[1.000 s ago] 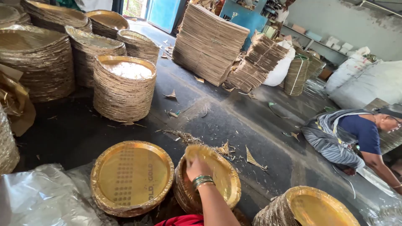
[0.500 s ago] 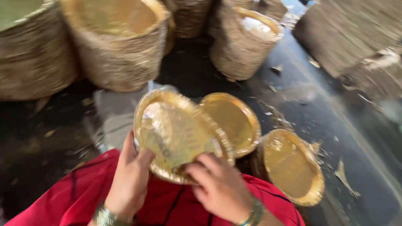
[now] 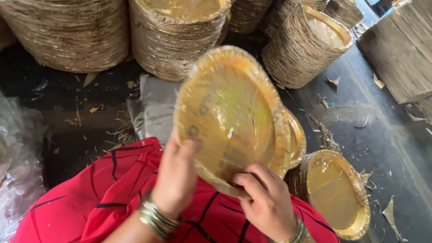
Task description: Inspecting, manually sorting, and edge-trimming decorative paper plates in a workshop environment.
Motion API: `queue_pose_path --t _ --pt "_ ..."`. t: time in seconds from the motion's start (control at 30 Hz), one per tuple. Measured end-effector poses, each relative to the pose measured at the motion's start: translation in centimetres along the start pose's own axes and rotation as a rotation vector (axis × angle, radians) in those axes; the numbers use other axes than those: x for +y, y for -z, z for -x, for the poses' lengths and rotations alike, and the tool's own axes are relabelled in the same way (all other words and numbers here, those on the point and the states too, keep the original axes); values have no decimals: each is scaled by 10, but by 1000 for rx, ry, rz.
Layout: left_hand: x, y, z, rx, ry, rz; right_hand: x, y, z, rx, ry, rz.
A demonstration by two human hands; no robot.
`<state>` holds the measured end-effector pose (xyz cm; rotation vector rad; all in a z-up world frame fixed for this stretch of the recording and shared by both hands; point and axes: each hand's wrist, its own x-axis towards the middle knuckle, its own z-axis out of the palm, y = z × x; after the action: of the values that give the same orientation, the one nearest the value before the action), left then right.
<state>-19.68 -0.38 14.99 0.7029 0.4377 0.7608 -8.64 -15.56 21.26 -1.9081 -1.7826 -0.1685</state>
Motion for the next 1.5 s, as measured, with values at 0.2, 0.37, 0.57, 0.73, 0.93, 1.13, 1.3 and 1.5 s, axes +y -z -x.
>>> queue_pose_path --t 0.2,0.37,0.57,0.73,0.93,1.13,1.3,1.5 --pt "29 -8 0 7 189 135 13 3 0 95 91 155" --pt "-21 -29 31 -18 -111 -25 -13 2 -1 120 54 48" --pt "-4 8 6 136 26 10 20 10 12 43 7 89" --pt "5 -8 11 72 -56 17 18 11 9 -52 -64 -77" --pt "16 -41 46 -199 -488 -582 -2 7 16 -131 -147 -615" --pt "21 -46 56 -474 -197 -666 3 22 20 -73 -468 -1249" --pt "18 -50 55 -561 -422 -687 9 28 30 -26 -481 -1278" --pt "17 -47 51 -582 -289 -497 1 38 31 -48 -659 -1375"
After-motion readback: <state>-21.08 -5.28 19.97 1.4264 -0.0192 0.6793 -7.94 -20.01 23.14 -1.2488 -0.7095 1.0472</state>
